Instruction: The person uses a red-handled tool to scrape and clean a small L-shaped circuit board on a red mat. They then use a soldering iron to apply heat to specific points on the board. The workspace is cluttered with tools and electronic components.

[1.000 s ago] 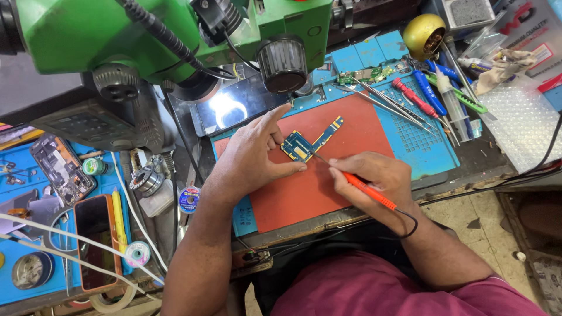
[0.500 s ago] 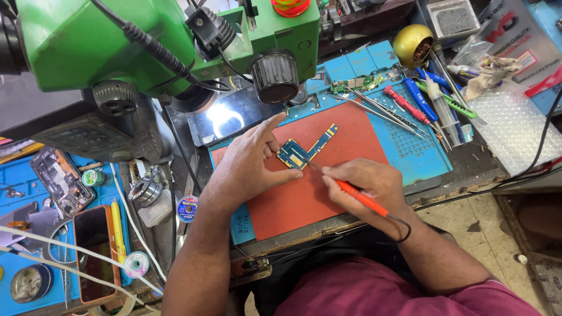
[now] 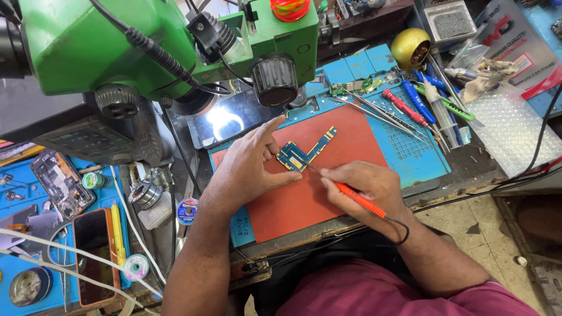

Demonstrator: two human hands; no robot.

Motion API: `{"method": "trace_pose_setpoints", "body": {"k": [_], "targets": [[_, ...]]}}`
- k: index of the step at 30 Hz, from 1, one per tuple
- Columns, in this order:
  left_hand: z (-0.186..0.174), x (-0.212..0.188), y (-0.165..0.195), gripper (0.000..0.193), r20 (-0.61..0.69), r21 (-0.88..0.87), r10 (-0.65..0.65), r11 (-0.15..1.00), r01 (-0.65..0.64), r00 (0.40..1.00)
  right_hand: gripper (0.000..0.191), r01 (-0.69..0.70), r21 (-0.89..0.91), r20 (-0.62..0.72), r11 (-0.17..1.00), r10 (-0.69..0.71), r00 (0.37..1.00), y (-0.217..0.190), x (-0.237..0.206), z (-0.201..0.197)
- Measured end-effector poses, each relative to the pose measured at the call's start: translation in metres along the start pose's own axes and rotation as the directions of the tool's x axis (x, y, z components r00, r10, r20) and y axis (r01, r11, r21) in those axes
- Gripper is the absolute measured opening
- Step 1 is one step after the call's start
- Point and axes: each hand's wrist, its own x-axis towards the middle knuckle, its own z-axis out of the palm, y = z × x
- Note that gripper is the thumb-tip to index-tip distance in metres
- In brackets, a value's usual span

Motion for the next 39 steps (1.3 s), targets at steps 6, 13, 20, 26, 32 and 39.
{"method": "trace_pose_setpoints", "body": {"k": [6,13,20,26,32,39], "targets": [[0.0004,0.0007,-0.0017,0.107,0.003,0.000,0.009,1.000,-0.009,1.000,0.016,-0.011,0.004,0.004,1.000,0.011,1.000,-0.0005,0.0005,0.0004],[0.0004,0.0005,-0.0019,0.107,0.001,0.004,0.010,1.000,-0.010,1.000,0.018,0.010,0.018,0.004,1.000,-0.010,1.000,0.0000,0.0013,-0.0002],[0.0001,0.0009,-0.0011,0.107,0.004,0.003,0.007,1.000,-0.007,1.000,0.017,-0.017,0.032,-0.009,0.999,0.017,1.000,-0.0003,0.0008,0.0012],[0.0000,0.0014,-0.0017,0.106,0.002,0.005,0.008,1.000,-0.008,1.000,0.018,-0.008,0.020,0.000,1.000,0.008,1.000,0.0001,0.0013,0.0001],[0.0008,0.0016,-0.0026,0.107,0.012,-0.005,-0.008,1.000,0.008,1.000,0.019,-0.026,0.017,0.004,1.000,0.026,1.000,0.0001,0.0006,0.0012],[0.0010,0.0013,-0.0034,0.108,0.010,0.002,-0.005,1.000,0.005,1.000,0.018,-0.054,0.041,-0.021,0.998,0.055,0.998,0.0000,0.0015,0.0021]]}}
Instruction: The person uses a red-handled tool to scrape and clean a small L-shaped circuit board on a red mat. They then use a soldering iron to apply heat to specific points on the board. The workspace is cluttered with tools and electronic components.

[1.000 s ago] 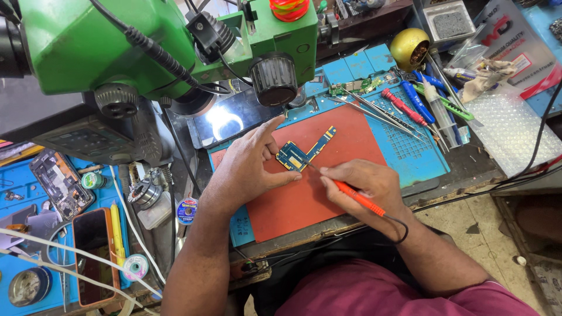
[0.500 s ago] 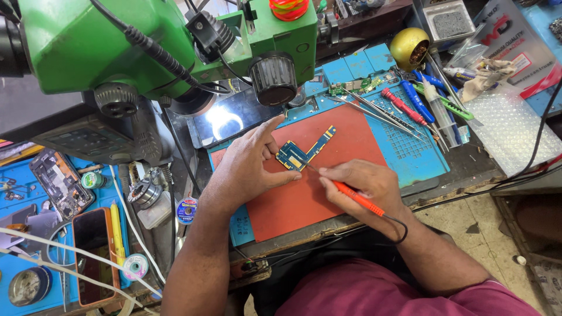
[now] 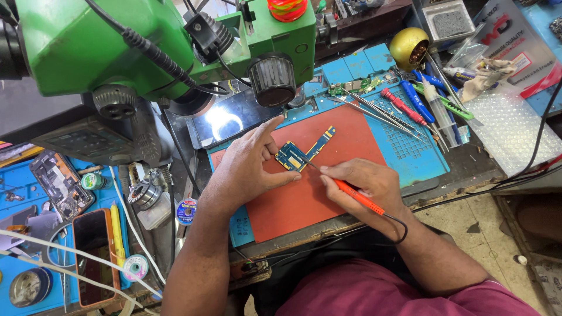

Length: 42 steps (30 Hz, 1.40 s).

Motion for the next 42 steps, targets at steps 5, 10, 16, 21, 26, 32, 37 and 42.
{"method": "trace_pose_setpoints", "body": {"k": [5,10,16,21,26,32,37,42], "targets": [[0.0008,-0.0002,-0.0007,0.107,-0.003,0.004,0.010,1.000,-0.010,1.000,0.018,0.047,-0.026,0.025,0.999,-0.046,0.999,-0.0009,0.0000,-0.0007],[0.0009,-0.0007,-0.0010,0.107,0.000,0.006,0.000,1.000,0.000,1.000,0.018,0.072,-0.027,0.037,0.997,-0.071,0.997,-0.0009,0.0003,-0.0010],[0.0005,-0.0004,-0.0010,0.107,-0.002,0.006,0.003,1.000,-0.003,1.000,0.019,0.051,-0.021,0.030,0.998,-0.050,0.998,-0.0010,-0.0001,-0.0006],[0.0010,-0.0005,-0.0012,0.107,-0.004,0.007,0.000,1.000,0.000,1.000,0.019,0.058,-0.030,0.034,0.998,-0.057,0.998,-0.0008,0.0001,-0.0004],[0.0010,-0.0005,-0.0012,0.107,-0.008,0.008,0.008,1.000,-0.008,1.000,0.019,0.062,-0.035,0.039,0.997,-0.061,0.997,-0.0016,0.0003,-0.0012],[0.0010,-0.0003,-0.0017,0.107,-0.007,0.005,0.012,1.000,-0.012,1.000,0.019,0.056,-0.029,0.044,0.998,-0.055,0.998,-0.0020,0.0010,-0.0013],[0.0010,-0.0004,-0.0019,0.108,-0.005,-0.002,0.003,1.000,-0.003,1.000,0.020,0.052,-0.025,0.040,0.998,-0.051,0.998,-0.0021,0.0014,-0.0018],[0.0011,-0.0006,-0.0020,0.107,-0.009,0.002,0.016,1.000,-0.016,1.000,0.019,0.088,-0.045,0.060,0.995,-0.085,0.995,-0.0026,0.0023,-0.0009]]}}
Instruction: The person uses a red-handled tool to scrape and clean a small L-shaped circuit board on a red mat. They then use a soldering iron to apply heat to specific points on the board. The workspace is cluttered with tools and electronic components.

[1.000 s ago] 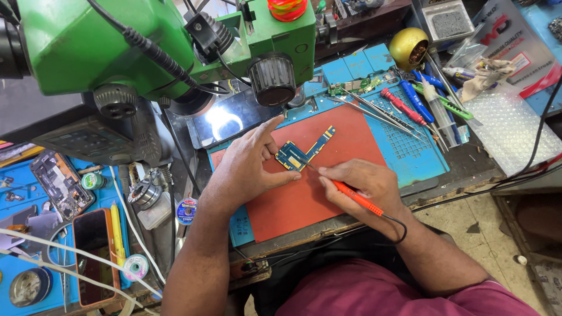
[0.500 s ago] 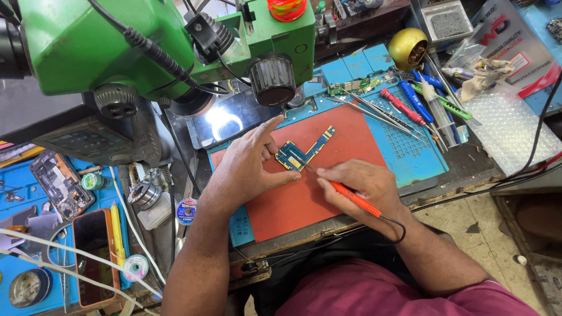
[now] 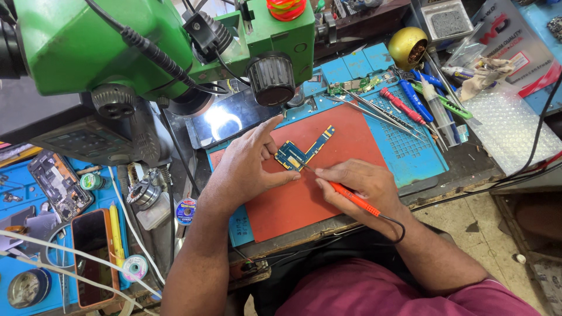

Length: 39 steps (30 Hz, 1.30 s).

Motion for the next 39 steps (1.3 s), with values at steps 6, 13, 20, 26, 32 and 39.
{"method": "trace_pose_setpoints", "body": {"k": [6,13,20,26,32,39], "targets": [[-0.0001,0.0004,0.0001,0.107,0.001,0.004,0.000,1.000,0.000,1.000,0.020,-0.008,0.005,-0.019,1.000,0.008,1.000,-0.0009,0.0000,-0.0002],[-0.0011,0.0004,0.0022,0.107,0.008,-0.003,-0.016,1.000,0.016,1.000,0.020,-0.030,0.017,-0.015,0.999,0.030,0.999,-0.0006,-0.0002,-0.0002],[-0.0012,0.0007,0.0028,0.107,0.008,0.006,-0.022,1.000,0.022,1.000,0.020,-0.030,0.016,-0.009,0.999,0.030,1.000,-0.0005,-0.0006,-0.0007],[-0.0012,0.0006,0.0020,0.107,0.010,0.007,-0.021,1.000,0.021,1.000,0.020,-0.033,0.017,-0.008,0.999,0.033,0.999,-0.0003,-0.0007,-0.0010],[-0.0009,0.0004,0.0011,0.107,0.010,0.006,-0.017,1.000,0.017,1.000,0.020,-0.039,0.026,-0.012,0.999,0.039,0.999,-0.0006,-0.0008,0.0001],[-0.0004,0.0000,0.0005,0.107,0.007,0.008,-0.011,1.000,0.011,1.000,0.020,-0.039,0.013,-0.008,0.999,0.039,0.999,-0.0012,-0.0003,0.0002]]}}
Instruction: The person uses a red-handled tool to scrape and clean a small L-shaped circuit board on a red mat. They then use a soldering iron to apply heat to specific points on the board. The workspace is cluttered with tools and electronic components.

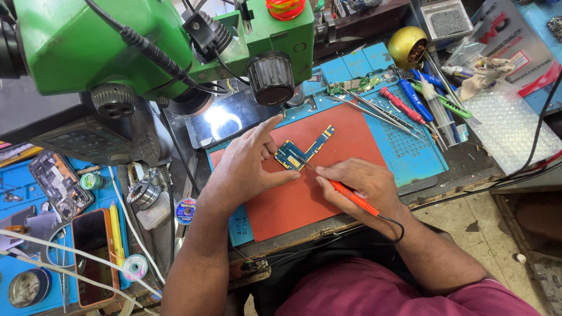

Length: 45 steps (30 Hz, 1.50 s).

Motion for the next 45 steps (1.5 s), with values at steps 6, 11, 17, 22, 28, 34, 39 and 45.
{"method": "trace_pose_setpoints", "body": {"k": [6,11,17,22,28,34,39,45], "targets": [[0.0001,-0.0003,-0.0005,0.107,0.000,-0.006,0.002,1.000,-0.002,1.000,0.019,0.009,-0.008,-0.007,1.000,-0.009,1.000,-0.0008,0.0005,0.0005],[0.0005,0.0001,-0.0012,0.107,0.000,-0.006,0.003,1.000,-0.003,1.000,0.019,0.014,-0.015,-0.002,1.000,-0.014,1.000,-0.0008,0.0006,-0.0003],[0.0004,0.0002,-0.0013,0.107,-0.003,-0.007,0.007,1.000,-0.007,1.000,0.019,0.027,-0.033,-0.002,0.999,-0.027,1.000,-0.0006,0.0005,0.0003],[0.0004,0.0003,-0.0003,0.107,-0.001,-0.006,0.004,1.000,-0.004,1.000,0.020,0.047,-0.050,0.008,0.998,-0.046,0.999,0.0001,0.0004,-0.0007],[-0.0005,0.0006,0.0005,0.107,0.003,0.001,0.000,1.000,0.000,1.000,0.020,0.059,-0.036,0.011,0.998,-0.059,0.998,0.0010,0.0011,-0.0010],[-0.0005,0.0010,0.0007,0.107,0.001,0.002,0.012,1.000,-0.012,1.000,0.020,0.043,-0.028,0.016,0.999,-0.043,0.999,-0.0001,0.0003,-0.0012],[-0.0011,0.0006,0.0017,0.106,-0.006,0.002,0.011,1.000,-0.011,1.000,0.020,0.047,-0.043,0.018,0.998,-0.046,0.999,-0.0002,0.0014,-0.0010],[0.0000,0.0012,0.0002,0.105,-0.015,-0.016,0.042,0.999,-0.042,0.999,0.020,0.040,-0.010,0.002,0.999,-0.040,0.999,0.0009,0.0002,-0.0018]]}}
